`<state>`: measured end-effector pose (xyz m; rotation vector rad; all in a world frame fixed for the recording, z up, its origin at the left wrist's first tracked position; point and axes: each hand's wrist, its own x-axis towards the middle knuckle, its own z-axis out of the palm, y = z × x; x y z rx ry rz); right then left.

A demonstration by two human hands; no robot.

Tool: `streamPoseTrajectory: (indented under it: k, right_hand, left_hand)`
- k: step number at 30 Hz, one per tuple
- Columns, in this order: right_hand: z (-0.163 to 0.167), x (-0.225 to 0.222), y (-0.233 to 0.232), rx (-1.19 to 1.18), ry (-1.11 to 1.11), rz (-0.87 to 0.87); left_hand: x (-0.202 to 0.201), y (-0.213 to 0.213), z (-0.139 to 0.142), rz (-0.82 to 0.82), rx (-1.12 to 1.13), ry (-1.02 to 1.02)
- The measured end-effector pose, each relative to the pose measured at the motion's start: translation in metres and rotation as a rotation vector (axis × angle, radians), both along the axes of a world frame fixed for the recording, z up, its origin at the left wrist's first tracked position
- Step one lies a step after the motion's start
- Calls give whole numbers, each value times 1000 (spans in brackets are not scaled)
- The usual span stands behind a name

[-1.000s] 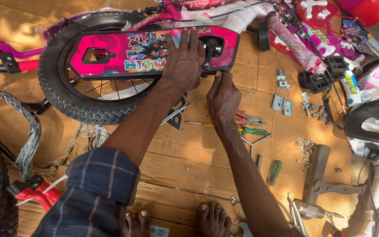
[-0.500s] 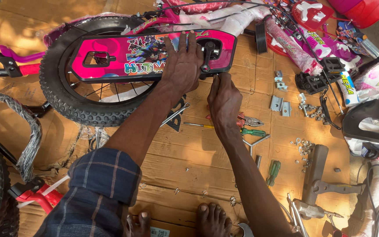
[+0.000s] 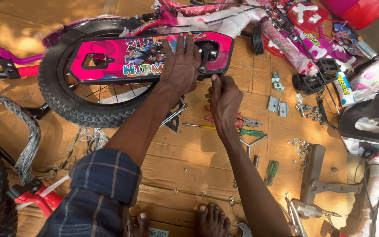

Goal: The person assembles a pink children's bicycle on a cardboard floor. They use a wrench to tighten the rear fender and chain guard, then use pliers to adjust the chain tension. Finally, they attach a colorful chain guard cover over the chain mechanism.

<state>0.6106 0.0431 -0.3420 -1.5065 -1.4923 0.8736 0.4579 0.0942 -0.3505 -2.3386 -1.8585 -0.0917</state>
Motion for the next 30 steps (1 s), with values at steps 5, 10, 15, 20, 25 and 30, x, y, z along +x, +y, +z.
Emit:
streamPoseTrajectory:
  k: [5, 10, 15, 20, 25, 30]
  right_hand:
    - [-14, 26, 1, 433, -546, 19]
    - [-11, 39, -1, 170, -338, 27]
    - [4, 68, -1, -195, 228, -25]
    - [3, 99, -14, 206, -182, -23]
    - [-7, 106, -30, 378, -481, 2]
    - [-8, 137, -30, -272, 394, -82]
  left_hand:
    - [27, -2, -1, 10, -21, -13]
    - [42, -11, 1, 8, -15, -8]
    - [72, -12, 2, -8, -6, -3]
    - [98, -20, 4, -6, -19, 1]
    - [111, -37, 3, -6, 4, -1]
    - [145, -44, 2, 10, -9, 11]
